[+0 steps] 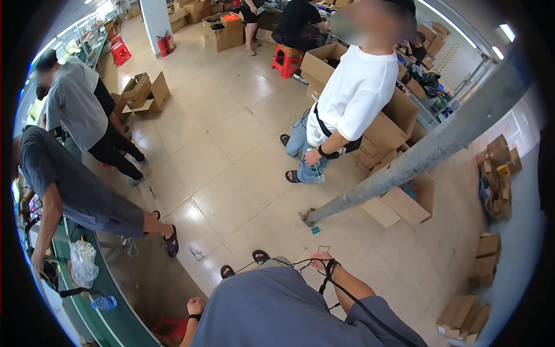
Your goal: The person sets up and checks electronic sensors or VR equipment on a factory assembly line by hand.
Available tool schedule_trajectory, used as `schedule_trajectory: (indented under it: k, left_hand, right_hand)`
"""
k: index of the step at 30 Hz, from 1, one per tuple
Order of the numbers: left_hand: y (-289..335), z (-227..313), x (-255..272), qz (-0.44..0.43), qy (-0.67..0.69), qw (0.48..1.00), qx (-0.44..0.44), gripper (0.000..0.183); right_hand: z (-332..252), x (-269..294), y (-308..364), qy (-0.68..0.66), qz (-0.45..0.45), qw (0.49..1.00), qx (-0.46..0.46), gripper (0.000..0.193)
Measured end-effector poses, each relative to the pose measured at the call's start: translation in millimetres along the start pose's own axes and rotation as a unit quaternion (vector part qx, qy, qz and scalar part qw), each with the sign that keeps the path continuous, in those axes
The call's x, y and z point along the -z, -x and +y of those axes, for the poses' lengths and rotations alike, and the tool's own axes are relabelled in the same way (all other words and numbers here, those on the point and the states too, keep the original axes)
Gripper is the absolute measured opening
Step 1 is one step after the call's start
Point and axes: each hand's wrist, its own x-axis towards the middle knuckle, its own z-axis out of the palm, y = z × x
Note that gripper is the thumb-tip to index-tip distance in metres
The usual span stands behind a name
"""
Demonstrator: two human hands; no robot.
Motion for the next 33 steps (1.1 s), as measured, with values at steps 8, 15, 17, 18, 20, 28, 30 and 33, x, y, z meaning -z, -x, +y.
schedule_trajectory:
  k: [8, 15, 17, 18, 20, 28, 30, 33]
  left_hand:
    - [13, 9, 3, -0.015, 0.151, 0.988, 0.042, 0.013]
    - [14, 50, 39, 0.089, 0.388, 0.905, 0.148, 0.014]
    - [14, 72, 55, 0.14, 0.407, 0.894, 0.124, 0.016]
    - [16, 86, 66, 0.165, 0.446, 0.873, 0.111, 0.015]
    - [24, 104, 88, 0.196, 0.487, 0.848, 0.078, 0.013]
    - [71, 104, 162, 0.326, 0.416, 0.848, -0.047, 0.012]
    - [74, 88, 191, 0.381, 0.386, 0.838, -0.065, 0.013]
    - [80, 86, 245, 0.449, 0.358, 0.813, -0.092, 0.013]
  right_hand:
    - [-197, -32, 44, 0.323, 0.25, 0.81, 0.421, 0.021]
    - [-355, -111, 176, -0.073, -0.164, 0.896, 0.407, 0.024]
    - [-365, -122, 200, -0.115, -0.248, 0.873, 0.404, 0.023]
    - [-367, -128, 210, -0.118, -0.27, 0.861, 0.415, 0.025]
    - [-365, -146, 216, -0.122, -0.279, 0.866, 0.397, 0.027]
    - [-343, -276, 221, -0.068, -0.368, 0.867, 0.328, 0.016]
    - [-336, -316, 233, -0.051, -0.383, 0.865, 0.319, 0.016]
    - [-327, -368, 248, -0.029, -0.4, 0.86, 0.317, 0.015]
